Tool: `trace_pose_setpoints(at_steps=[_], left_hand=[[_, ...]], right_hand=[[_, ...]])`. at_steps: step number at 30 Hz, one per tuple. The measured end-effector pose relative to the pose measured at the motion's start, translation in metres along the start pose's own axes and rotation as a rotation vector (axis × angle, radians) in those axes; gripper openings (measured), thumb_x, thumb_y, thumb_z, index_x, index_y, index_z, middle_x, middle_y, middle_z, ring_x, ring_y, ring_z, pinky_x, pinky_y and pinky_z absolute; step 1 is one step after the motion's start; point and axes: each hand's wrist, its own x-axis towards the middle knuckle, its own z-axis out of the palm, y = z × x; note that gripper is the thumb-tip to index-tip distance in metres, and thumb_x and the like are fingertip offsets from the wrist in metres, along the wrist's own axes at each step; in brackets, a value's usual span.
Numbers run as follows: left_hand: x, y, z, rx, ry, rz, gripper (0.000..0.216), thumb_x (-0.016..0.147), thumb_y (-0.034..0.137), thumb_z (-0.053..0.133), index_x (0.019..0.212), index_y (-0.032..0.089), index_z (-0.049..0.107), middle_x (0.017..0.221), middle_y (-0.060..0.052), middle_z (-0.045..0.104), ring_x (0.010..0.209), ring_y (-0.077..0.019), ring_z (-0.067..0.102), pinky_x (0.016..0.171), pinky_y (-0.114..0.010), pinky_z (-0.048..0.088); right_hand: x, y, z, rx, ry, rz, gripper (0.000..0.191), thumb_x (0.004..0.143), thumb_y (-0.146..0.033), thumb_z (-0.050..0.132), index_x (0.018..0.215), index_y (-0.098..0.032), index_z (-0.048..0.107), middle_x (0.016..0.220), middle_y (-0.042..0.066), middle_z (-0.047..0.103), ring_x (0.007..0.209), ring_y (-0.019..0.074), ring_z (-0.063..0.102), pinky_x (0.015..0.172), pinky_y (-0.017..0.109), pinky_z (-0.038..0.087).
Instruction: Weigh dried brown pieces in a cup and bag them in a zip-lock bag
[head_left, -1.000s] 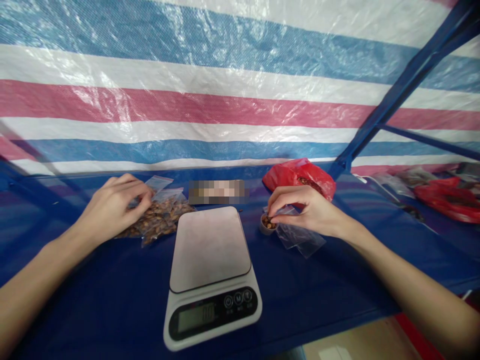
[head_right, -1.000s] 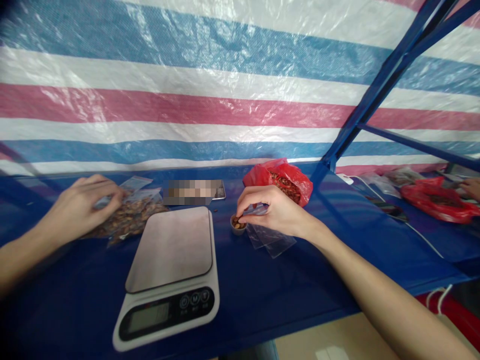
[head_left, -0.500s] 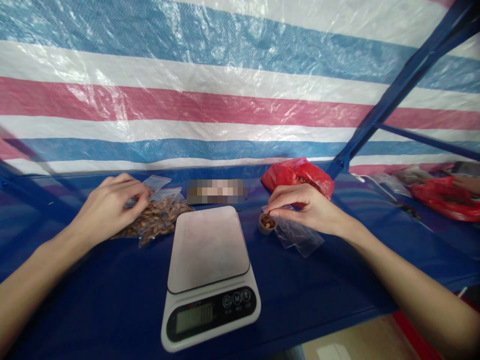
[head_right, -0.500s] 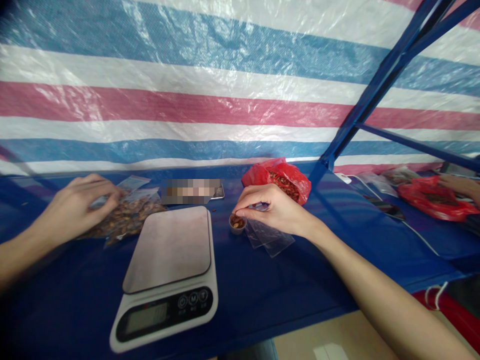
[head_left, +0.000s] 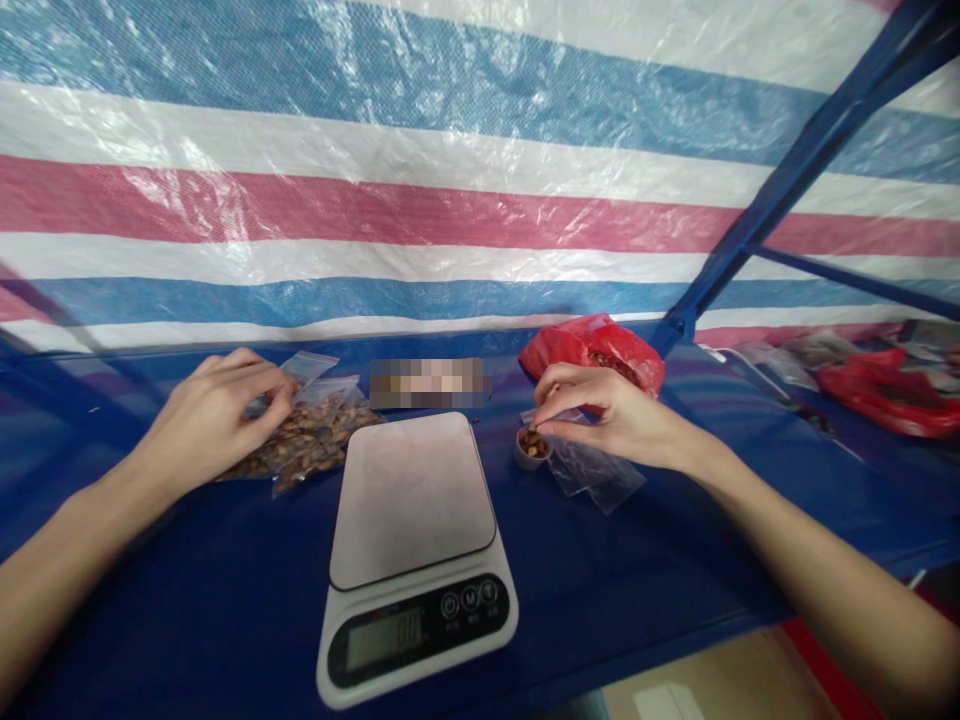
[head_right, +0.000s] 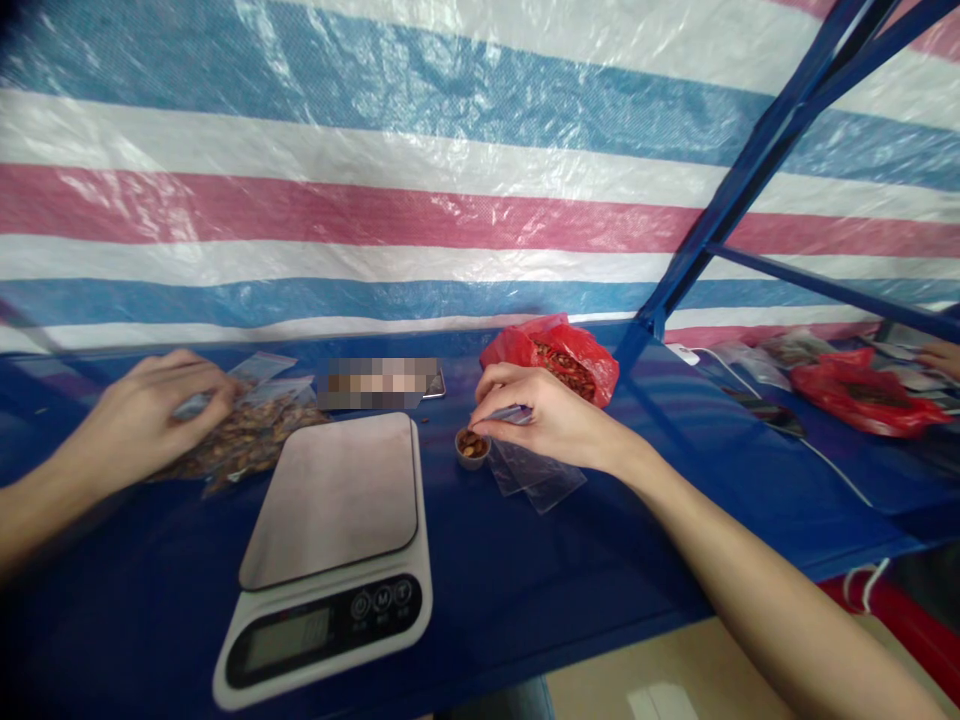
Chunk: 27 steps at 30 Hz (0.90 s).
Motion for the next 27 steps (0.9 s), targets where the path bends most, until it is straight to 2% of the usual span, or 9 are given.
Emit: trace_pose_setpoints(at_steps=[2, 6, 11, 14, 17, 20, 24, 27], left_hand=[[0.0, 0.0, 0.0, 0.002, -0.001, 0.006, 0.035, 0.1, 0.038, 0.042, 0.078, 0.024, 0.066, 0.086, -0.006, 0.076, 0.093, -0.0276, 0.067, 0.086, -0.042, 0.047], [-0.001, -0.001, 0.0, 0.009, 0.006, 0.007, 0.036, 0.1, 0.037, 0.042, 0.078, 0.024, 0.066, 0.085, -0.006, 0.076, 0.094, -0.0279, 0.067, 0.085, -0.042, 0.047], [-0.002, -0.002, 0.0, 0.004, 0.0, 0.014, 0.036, 0.101, 0.036, 0.043, 0.08, 0.023, 0.068, 0.089, -0.007, 0.077, 0.095, -0.0281, 0.067, 0.086, -0.042, 0.047], [-0.001, -0.001, 0.0, 0.008, -0.004, 0.02, 0.037, 0.101, 0.037, 0.042, 0.079, 0.023, 0.068, 0.087, -0.007, 0.076, 0.093, -0.0274, 0.066, 0.086, -0.042, 0.047], [0.0, 0.0, -0.002, 0.012, -0.005, 0.018, 0.038, 0.102, 0.036, 0.041, 0.08, 0.022, 0.068, 0.087, -0.007, 0.076, 0.093, -0.0271, 0.066, 0.086, -0.041, 0.046], [-0.001, 0.001, -0.003, 0.006, -0.008, 0.003, 0.037, 0.102, 0.035, 0.041, 0.081, 0.021, 0.068, 0.088, -0.007, 0.076, 0.095, -0.0271, 0.065, 0.086, -0.041, 0.046], [-0.001, 0.003, -0.005, -0.003, -0.039, -0.04, 0.034, 0.101, 0.032, 0.042, 0.084, 0.02, 0.069, 0.094, -0.007, 0.078, 0.099, -0.0265, 0.065, 0.091, -0.04, 0.045], [-0.001, 0.005, -0.006, -0.012, -0.065, -0.066, 0.032, 0.101, 0.031, 0.042, 0.085, 0.019, 0.067, 0.094, -0.007, 0.078, 0.1, -0.026, 0.064, 0.094, -0.04, 0.044]], right_hand=[[0.0, 0.0, 0.0, 0.001, 0.005, 0.006, 0.015, 0.1, -0.03, 0.074, 0.098, -0.02, 0.085, 0.097, 0.009, 0.074, 0.088, 0.0183, 0.069, 0.078, 0.03, 0.055], [0.0, 0.0, 0.001, 0.007, -0.019, 0.004, 0.016, 0.1, -0.03, 0.074, 0.109, -0.022, 0.084, 0.103, 0.009, 0.075, 0.094, 0.0194, 0.07, 0.083, 0.032, 0.056], [0.001, 0.0, 0.001, 0.019, 0.0, 0.004, 0.016, 0.101, -0.032, 0.073, 0.1, -0.021, 0.084, 0.1, 0.009, 0.075, 0.091, 0.0192, 0.07, 0.081, 0.032, 0.056], [0.002, -0.004, -0.003, 0.04, 0.05, -0.009, 0.017, 0.104, -0.031, 0.069, 0.104, -0.021, 0.083, 0.101, 0.009, 0.077, 0.092, 0.0199, 0.071, 0.082, 0.033, 0.057], [0.0, -0.018, -0.002, -0.007, 0.17, -0.016, 0.017, 0.104, -0.03, 0.068, 0.103, -0.021, 0.082, 0.096, 0.007, 0.079, 0.087, 0.0188, 0.072, 0.078, 0.03, 0.056], [-0.012, -0.045, 0.015, -0.098, 0.193, -0.044, 0.019, 0.107, -0.029, 0.064, 0.107, -0.02, 0.08, 0.091, 0.006, 0.079, 0.08, 0.0169, 0.072, 0.072, 0.028, 0.054], [-0.041, -0.075, 0.053, -0.383, 0.096, -0.19, 0.022, 0.109, -0.026, 0.061, 0.117, -0.014, 0.076, 0.074, 0.002, 0.069, 0.062, 0.015, 0.061, 0.058, 0.031, 0.041], [-0.058, -0.084, 0.071, -0.551, 0.014, -0.22, 0.027, 0.111, -0.026, 0.056, 0.126, -0.011, 0.073, 0.072, 0.001, 0.067, 0.06, 0.0159, 0.058, 0.056, 0.034, 0.035]])
